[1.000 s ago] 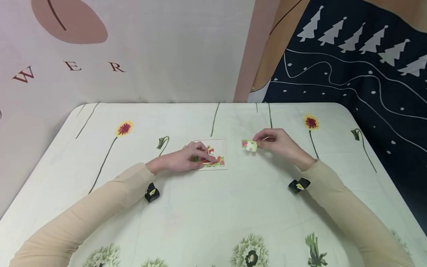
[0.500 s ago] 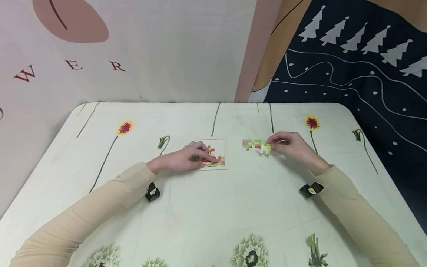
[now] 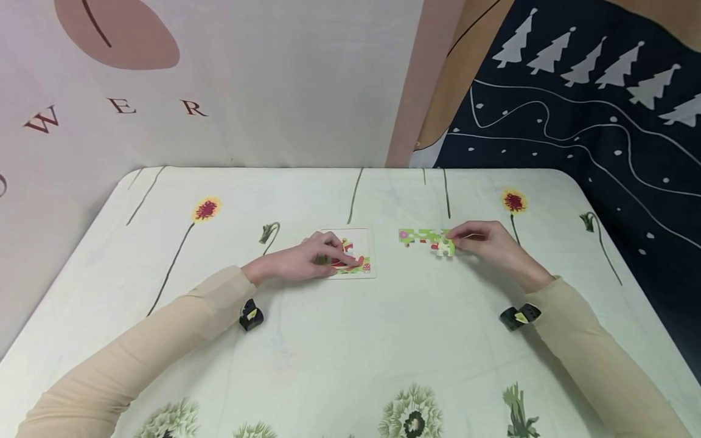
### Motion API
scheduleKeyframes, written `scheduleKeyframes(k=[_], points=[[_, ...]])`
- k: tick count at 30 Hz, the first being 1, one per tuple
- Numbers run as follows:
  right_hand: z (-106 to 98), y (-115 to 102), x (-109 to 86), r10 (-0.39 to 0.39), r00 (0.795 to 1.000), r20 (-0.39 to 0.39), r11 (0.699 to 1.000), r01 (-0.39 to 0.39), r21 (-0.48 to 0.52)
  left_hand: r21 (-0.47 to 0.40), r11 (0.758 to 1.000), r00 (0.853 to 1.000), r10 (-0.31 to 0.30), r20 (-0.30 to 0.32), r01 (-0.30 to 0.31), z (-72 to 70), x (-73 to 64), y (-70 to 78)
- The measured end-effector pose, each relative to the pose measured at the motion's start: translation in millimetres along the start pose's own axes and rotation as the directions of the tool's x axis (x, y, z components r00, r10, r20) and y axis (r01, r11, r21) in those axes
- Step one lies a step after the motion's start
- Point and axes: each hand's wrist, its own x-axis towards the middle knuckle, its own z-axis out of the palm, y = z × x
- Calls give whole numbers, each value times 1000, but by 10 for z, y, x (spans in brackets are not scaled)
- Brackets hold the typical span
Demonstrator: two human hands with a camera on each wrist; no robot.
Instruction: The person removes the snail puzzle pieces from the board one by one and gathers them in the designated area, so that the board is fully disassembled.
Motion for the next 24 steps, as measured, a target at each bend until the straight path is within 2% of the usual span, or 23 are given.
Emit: scheduleKeyframes(k=[7,24], points=[[-16,43,-19,14,1000,-2,1000,-14,-6,-4,1000,1000,-3,1,3,-5,1,1],[-20,112,35,59,998,22,994,-56,-95,-6,1000,1000,-8,0,8,-1,3,0]])
